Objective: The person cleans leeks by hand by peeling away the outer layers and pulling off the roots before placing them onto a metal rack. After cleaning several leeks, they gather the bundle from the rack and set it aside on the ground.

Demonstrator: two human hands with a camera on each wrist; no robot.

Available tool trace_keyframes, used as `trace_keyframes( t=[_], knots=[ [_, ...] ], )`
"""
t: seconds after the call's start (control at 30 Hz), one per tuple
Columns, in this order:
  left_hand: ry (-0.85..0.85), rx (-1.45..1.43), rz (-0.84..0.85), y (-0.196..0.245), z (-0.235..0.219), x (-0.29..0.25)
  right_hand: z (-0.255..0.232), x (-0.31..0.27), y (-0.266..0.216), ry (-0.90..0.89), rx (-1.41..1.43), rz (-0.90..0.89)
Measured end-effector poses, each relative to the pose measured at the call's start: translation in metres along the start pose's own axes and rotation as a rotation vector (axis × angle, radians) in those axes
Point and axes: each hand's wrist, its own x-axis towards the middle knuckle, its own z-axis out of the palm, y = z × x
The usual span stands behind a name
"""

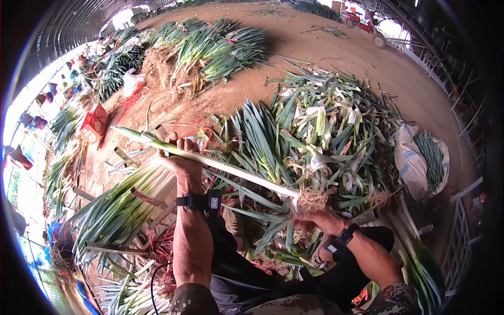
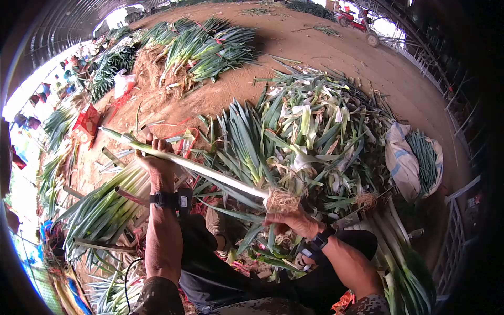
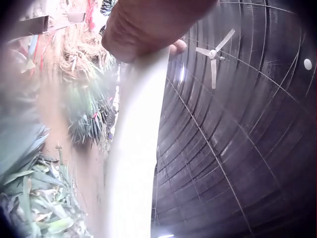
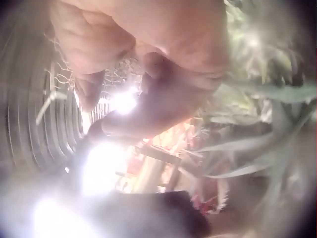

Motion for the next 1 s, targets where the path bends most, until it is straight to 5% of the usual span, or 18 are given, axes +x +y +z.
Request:
trace_keyframes(
  t=[0.1, 0.23, 0.37, 0.53, 0.6, 0.67, 0.77, 0.8, 0.9, 1.0],
  knots=[
    [0.035, -0.006, -0.006, -0.001, 0.001, 0.001, 0.024, 0.004, -0.015, -0.012, 0.334, -0.149],
    [0.070, 0.036, 0.015, 0.002, 0.005, -0.003, 0.021, 0.007, -0.012, 0.022, 0.140, -0.275],
    [-0.020, 0.085, 0.021, 0.005, 0.007, -0.006, 0.016, -0.004, -0.015, 0.013, 0.026, -0.215],
    [-0.060, 0.162, -0.024, 0.001, 0.009, -0.012, 0.012, 0.000, -0.014, 0.107, -0.458, -0.216],
    [-0.032, 0.150, 0.006, 0.000, 0.010, -0.014, -0.026, 0.020, 0.033, 0.206, -1.040, -0.363],
    [-0.035, 0.163, -0.009, 0.000, 0.012, -0.015, -0.038, 0.014, 0.040, 0.417, -1.149, -0.330],
    [-0.009, 0.176, -0.010, -0.012, 0.020, -0.026, -0.037, 0.019, 0.024, 0.409, -1.330, -0.192],
    [-0.026, 0.185, -0.034, -0.016, 0.020, -0.027, -0.027, 0.007, 0.003, 0.420, -1.375, -0.020],
    [-0.071, 0.151, -0.168, -0.031, 0.022, -0.042, -0.109, 0.035, 0.070, 0.350, -1.595, -0.113],
    [-0.003, 0.192, -0.083, -0.055, 0.014, -0.038, -0.105, -0.006, 0.050, 0.396, -1.404, 0.021]
  ],
)
